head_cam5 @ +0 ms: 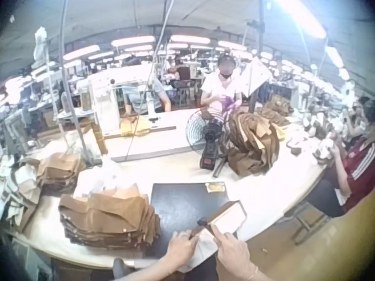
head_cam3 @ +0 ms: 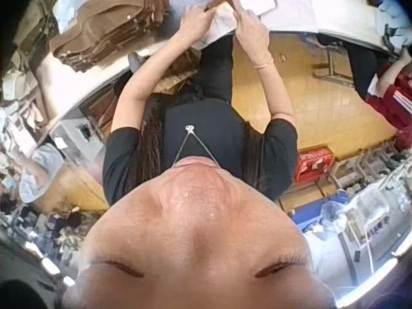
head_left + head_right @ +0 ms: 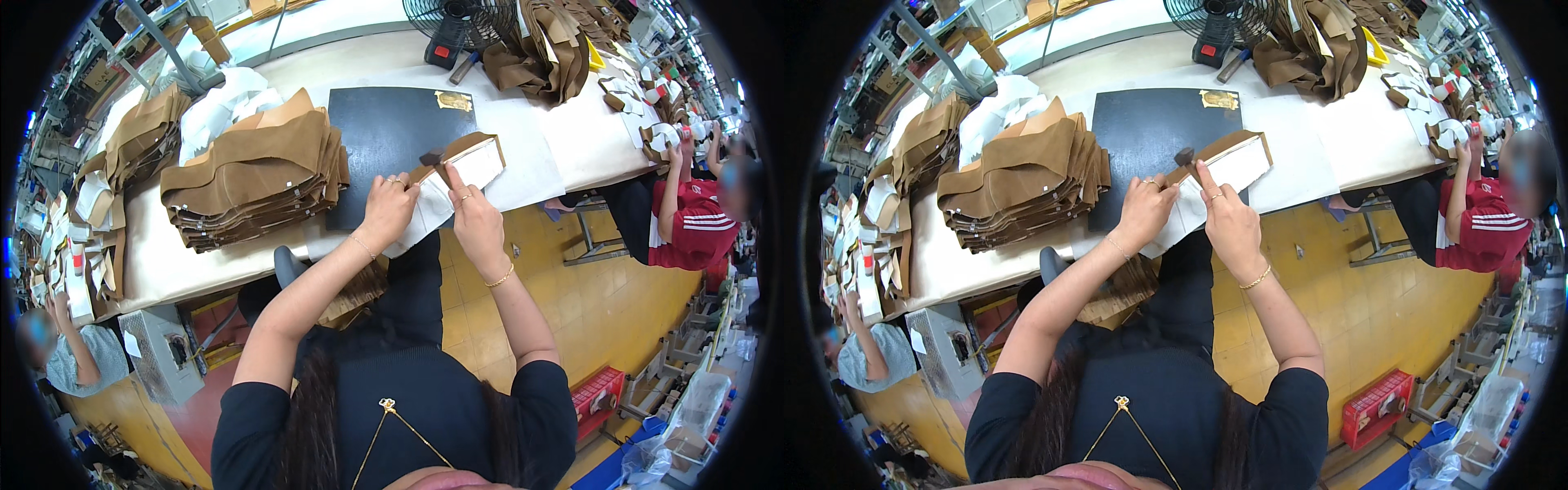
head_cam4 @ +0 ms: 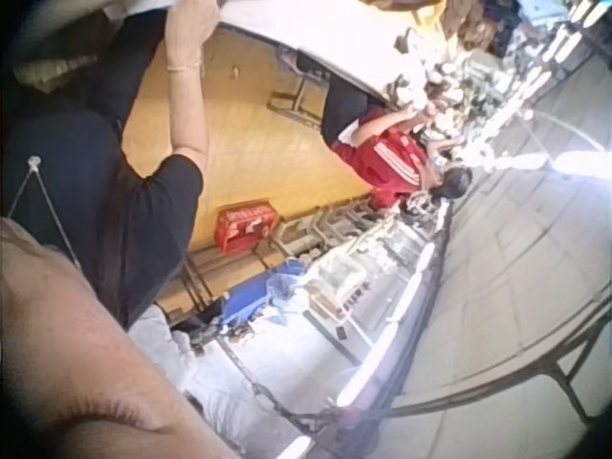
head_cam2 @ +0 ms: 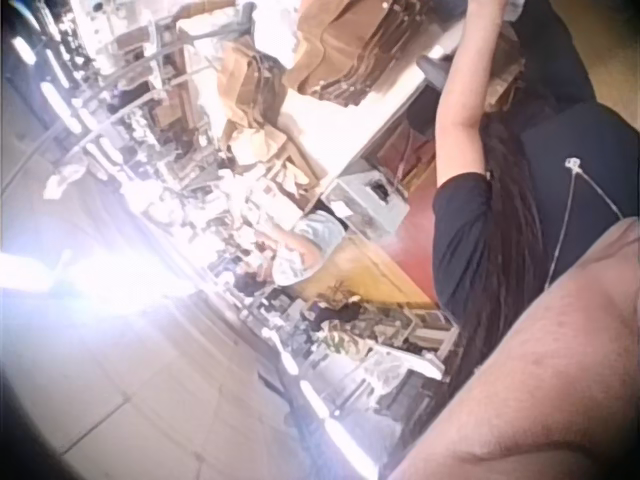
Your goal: The person repeatedly picks up brown leather pieces and white inserts, aligns them, and uses a wooden mallet to tap the edges on a workbench. They handle the items one at a time, fold and inspect them, and place them back on the table. Other workers are visible in the background performing similar tasks.
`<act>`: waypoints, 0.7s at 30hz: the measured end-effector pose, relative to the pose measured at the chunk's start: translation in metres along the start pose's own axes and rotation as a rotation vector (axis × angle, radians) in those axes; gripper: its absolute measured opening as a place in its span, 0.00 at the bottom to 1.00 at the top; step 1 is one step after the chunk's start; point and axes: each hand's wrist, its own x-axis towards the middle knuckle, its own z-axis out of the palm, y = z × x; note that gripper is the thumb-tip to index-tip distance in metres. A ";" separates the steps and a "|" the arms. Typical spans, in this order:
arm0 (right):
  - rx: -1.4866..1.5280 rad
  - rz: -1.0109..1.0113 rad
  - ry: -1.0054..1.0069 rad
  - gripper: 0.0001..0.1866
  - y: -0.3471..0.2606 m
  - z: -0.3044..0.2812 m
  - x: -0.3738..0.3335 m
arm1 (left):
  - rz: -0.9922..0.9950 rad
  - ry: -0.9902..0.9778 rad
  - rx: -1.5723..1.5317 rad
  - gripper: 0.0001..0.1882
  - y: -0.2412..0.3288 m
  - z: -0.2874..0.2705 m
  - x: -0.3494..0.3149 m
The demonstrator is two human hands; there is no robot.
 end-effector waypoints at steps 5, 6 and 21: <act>-0.085 -0.059 -0.107 0.26 0.015 0.011 -0.007 | -0.243 -0.091 -0.298 0.07 -0.006 -0.013 -0.005; -0.073 -0.052 -0.103 0.25 0.013 0.007 -0.005 | -0.293 -0.143 -0.349 0.07 -0.005 -0.016 -0.004; 0.102 -0.050 0.001 0.24 -0.009 -0.001 -0.018 | -0.064 -0.009 0.006 0.06 0.007 -0.018 -0.038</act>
